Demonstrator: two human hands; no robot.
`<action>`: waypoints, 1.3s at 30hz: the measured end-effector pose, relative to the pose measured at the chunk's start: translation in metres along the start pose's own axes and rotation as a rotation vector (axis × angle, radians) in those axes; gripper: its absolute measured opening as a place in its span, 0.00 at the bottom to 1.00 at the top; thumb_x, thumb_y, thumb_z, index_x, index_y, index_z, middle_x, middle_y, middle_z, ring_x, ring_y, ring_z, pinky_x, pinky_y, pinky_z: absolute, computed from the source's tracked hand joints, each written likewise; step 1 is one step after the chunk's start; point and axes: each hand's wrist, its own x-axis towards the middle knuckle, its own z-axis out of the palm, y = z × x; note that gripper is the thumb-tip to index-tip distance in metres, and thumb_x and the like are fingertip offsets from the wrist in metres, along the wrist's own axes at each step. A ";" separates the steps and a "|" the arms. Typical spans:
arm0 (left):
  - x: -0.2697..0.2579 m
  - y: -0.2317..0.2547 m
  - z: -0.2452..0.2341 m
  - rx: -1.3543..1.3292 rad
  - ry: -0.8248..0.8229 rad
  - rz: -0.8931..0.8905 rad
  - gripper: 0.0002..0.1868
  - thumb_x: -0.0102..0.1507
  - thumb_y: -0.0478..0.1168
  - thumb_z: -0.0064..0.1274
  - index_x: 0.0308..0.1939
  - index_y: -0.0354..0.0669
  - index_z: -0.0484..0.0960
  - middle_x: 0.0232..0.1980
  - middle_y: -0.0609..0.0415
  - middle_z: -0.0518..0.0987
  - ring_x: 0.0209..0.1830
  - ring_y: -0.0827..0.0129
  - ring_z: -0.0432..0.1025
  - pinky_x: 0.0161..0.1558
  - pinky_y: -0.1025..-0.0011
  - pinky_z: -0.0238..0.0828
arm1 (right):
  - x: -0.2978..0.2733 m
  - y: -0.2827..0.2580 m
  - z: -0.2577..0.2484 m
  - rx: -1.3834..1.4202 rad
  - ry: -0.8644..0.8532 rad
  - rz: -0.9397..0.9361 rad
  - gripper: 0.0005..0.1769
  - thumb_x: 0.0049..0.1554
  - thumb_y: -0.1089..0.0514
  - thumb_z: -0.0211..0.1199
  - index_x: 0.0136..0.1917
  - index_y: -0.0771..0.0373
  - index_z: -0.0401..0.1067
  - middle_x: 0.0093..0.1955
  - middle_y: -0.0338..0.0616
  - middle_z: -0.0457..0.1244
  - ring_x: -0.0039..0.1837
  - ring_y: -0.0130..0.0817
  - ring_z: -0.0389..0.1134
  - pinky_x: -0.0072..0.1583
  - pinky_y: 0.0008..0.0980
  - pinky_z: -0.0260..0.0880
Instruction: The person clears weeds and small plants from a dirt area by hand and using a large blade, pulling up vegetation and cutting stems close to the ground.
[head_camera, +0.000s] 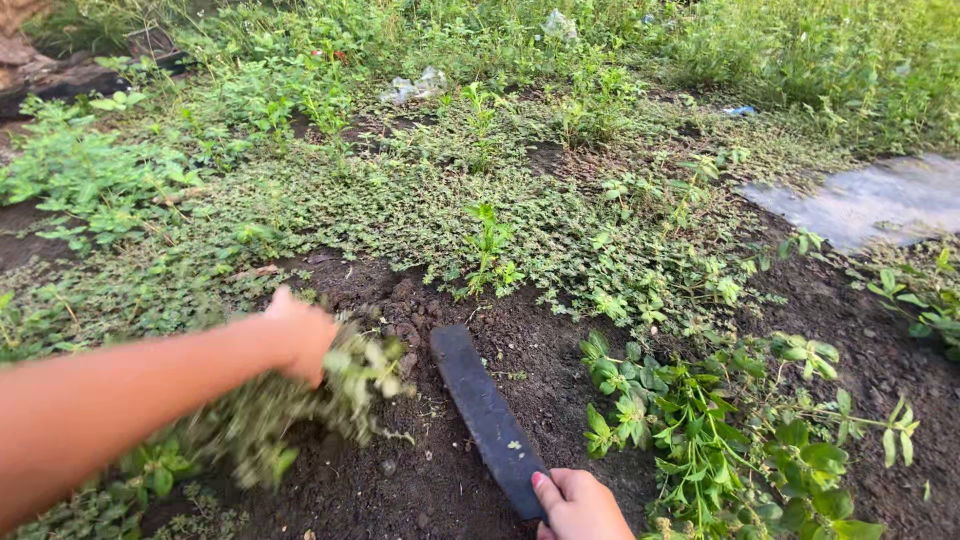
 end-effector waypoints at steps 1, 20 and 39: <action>0.002 -0.004 -0.032 -0.004 0.032 0.000 0.23 0.57 0.56 0.62 0.48 0.47 0.84 0.47 0.56 0.83 0.49 0.66 0.76 0.60 0.50 0.63 | 0.004 0.004 -0.003 -0.004 0.002 0.001 0.20 0.63 0.44 0.57 0.46 0.59 0.81 0.28 0.42 0.69 0.33 0.30 0.72 0.42 0.32 0.73; -0.031 0.016 -0.273 -0.088 0.236 0.587 0.41 0.55 0.51 0.64 0.69 0.41 0.67 0.67 0.42 0.74 0.67 0.53 0.71 0.65 0.52 0.69 | 0.025 0.055 0.008 0.004 0.100 -0.034 0.21 0.61 0.41 0.59 0.46 0.59 0.83 0.37 0.51 0.73 0.38 0.34 0.73 0.46 0.34 0.71; 0.217 0.069 -0.111 0.036 0.456 0.628 0.29 0.64 0.33 0.46 0.70 0.48 0.64 0.76 0.51 0.62 0.68 0.51 0.64 0.61 0.52 0.65 | 0.028 -0.104 -0.019 0.621 -0.162 0.165 0.19 0.69 0.47 0.45 0.44 0.65 0.59 0.30 0.39 0.55 0.24 0.25 0.50 0.25 0.31 0.53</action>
